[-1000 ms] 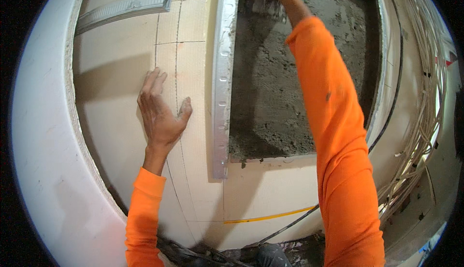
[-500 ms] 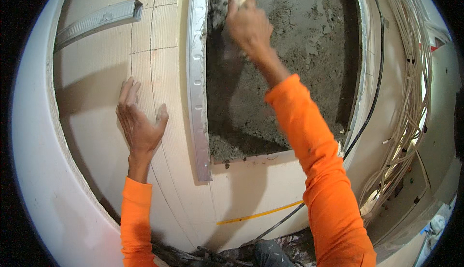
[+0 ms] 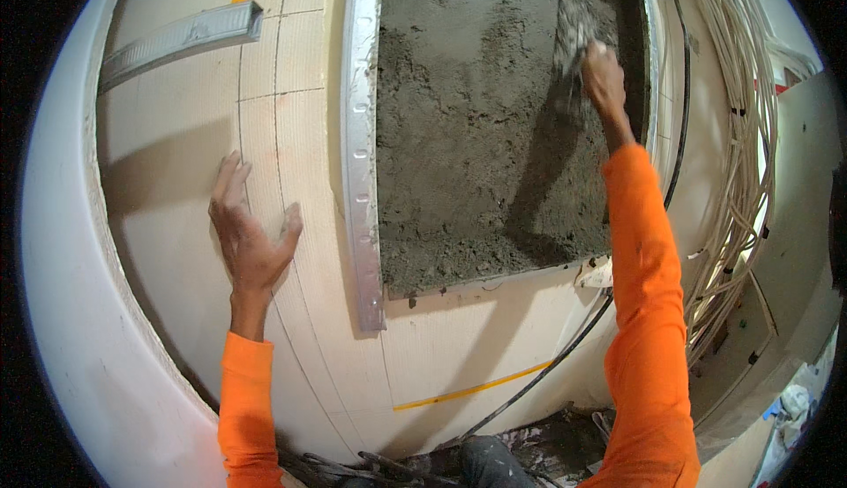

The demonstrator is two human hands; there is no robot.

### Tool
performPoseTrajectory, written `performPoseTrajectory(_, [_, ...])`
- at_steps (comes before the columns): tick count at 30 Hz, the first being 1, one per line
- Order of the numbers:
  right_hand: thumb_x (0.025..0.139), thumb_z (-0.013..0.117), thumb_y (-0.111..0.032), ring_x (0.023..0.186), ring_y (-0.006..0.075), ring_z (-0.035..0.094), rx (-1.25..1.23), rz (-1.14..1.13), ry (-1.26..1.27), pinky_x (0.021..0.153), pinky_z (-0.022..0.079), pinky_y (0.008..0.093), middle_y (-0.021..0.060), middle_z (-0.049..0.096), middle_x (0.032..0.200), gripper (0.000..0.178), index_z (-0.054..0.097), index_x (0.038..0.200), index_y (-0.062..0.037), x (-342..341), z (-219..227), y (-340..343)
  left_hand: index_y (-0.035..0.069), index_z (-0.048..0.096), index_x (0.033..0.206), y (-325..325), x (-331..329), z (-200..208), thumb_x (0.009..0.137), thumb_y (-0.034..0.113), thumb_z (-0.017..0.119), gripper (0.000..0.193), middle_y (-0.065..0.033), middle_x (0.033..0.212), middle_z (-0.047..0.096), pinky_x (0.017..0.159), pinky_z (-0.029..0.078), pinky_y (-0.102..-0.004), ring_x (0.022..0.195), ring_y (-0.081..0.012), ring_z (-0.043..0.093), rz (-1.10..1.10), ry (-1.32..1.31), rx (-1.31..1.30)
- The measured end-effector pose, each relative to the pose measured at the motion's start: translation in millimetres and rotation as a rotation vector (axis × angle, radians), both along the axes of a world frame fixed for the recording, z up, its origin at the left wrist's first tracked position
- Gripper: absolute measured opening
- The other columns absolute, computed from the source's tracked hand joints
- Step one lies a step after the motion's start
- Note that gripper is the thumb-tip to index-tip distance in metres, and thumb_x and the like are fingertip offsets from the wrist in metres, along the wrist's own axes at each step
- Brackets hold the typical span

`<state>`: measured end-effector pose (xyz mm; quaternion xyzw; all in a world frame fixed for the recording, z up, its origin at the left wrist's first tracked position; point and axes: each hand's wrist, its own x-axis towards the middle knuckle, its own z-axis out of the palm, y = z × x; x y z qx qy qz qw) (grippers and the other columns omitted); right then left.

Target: The person applies wet cement to a curved wall section using a trowel, smoothing the surface along a metal frame. They then retrieve a bucket of cement and continue applying and leveling the material.

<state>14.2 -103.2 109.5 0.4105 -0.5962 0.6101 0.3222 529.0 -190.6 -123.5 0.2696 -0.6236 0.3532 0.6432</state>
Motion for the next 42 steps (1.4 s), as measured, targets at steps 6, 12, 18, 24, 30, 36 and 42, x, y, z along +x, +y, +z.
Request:
performPoseTrajectory(6, [0.107, 0.046, -0.038, 0.087, 0.0420, 0.073, -0.024, 0.244, 0.165, 0.075, 0.055, 0.0502, 0.0286, 0.070, 0.093, 0.042, 0.055, 0.115, 0.0023, 104, -135, -29, 0.014, 0.031, 0.148, 5, -1, 4, 0.080, 0.025, 0.079, 0.084, -0.0132, 0.151, 0.039, 0.119, 0.028, -0.0495, 0.145, -0.0321, 0.034, 0.067, 0.010, -0.001])
performPoseTrajectory(12, [0.103, 0.048, -0.047, 0.079, 0.0494, 0.070, 0.036, 0.109, 0.472, 0.072, 0.055, 0.0585, 0.0270, 0.071, 0.082, 0.048, 0.054, 0.119, -0.0024, 195, -55, -30, 0.013, 0.031, 0.148, 2, -10, 3, 0.079, 0.023, 0.078, 0.084, -0.0140, 0.151, 0.039, 0.119, 0.028, -0.0488, 0.144, -0.0331, 0.034, 0.033, 0.006, -0.002])
performPoseTrajectory(18, [0.102, 0.049, -0.046, 0.081, 0.0477, 0.071, -0.007, 0.085, 0.505, 0.072, 0.055, 0.0595, 0.0284, 0.071, 0.085, 0.048, 0.058, 0.106, 0.0011, 178, -41, -29, 0.009, 0.034, 0.147, -2, -6, 3, 0.076, 0.018, 0.076, 0.083, -0.0160, 0.152, 0.039, 0.118, 0.028, -0.0489, 0.143, -0.0340, 0.035, 0.047, 0.032, -0.008])
performPoseTrajectory(24, [0.103, 0.047, -0.048, 0.087, 0.0447, 0.071, -0.047, 0.161, 0.443, 0.077, 0.056, 0.0564, 0.0287, 0.071, 0.091, 0.054, 0.060, 0.111, 0.0039, 191, -8, -33, 0.009, 0.035, 0.147, 6, -12, 5, 0.076, 0.018, 0.074, 0.081, -0.0176, 0.150, 0.041, 0.117, 0.028, -0.0498, 0.142, -0.0364, 0.036, 0.117, 0.006, -0.028])
performPoseTrajectory(30, [0.102, 0.044, -0.046, 0.108, 0.0445, 0.068, -0.099, 0.110, 0.533, 0.092, 0.053, 0.0545, 0.0279, 0.070, 0.114, 0.053, 0.062, 0.122, 0.0008, 179, 106, -38, 0.009, 0.034, 0.146, 3, -20, 5, 0.078, 0.018, 0.070, 0.077, -0.0184, 0.150, 0.038, 0.120, 0.026, -0.0511, 0.141, -0.0378, 0.035, 0.105, 0.040, -0.011])
performPoseTrajectory(36, [0.105, 0.043, -0.040, 0.106, 0.0423, 0.069, -0.046, -0.086, 0.287, 0.088, 0.055, 0.0517, 0.0256, 0.069, 0.117, 0.048, 0.057, 0.121, 0.0033, 126, 69, 26, 0.010, 0.033, 0.146, -2, 20, -6, 0.079, 0.017, 0.069, 0.076, -0.0177, 0.152, 0.034, 0.122, 0.024, -0.0526, 0.144, -0.0367, 0.031, 0.062, -0.023, 0.041])
performPoseTrajectory(42, [0.100, 0.036, -0.064, 0.137, 0.0405, 0.050, -0.053, -0.150, -0.061, 0.112, 0.039, 0.0530, 0.0249, 0.053, 0.146, 0.073, 0.050, 0.148, -0.0098, -33, 94, -1, 0.011, 0.032, 0.146, -3, 17, -7, 0.081, 0.019, 0.069, 0.076, -0.0166, 0.152, 0.035, 0.121, 0.026, -0.0526, 0.146, -0.0365, 0.030, 0.063, -0.004, 0.002])
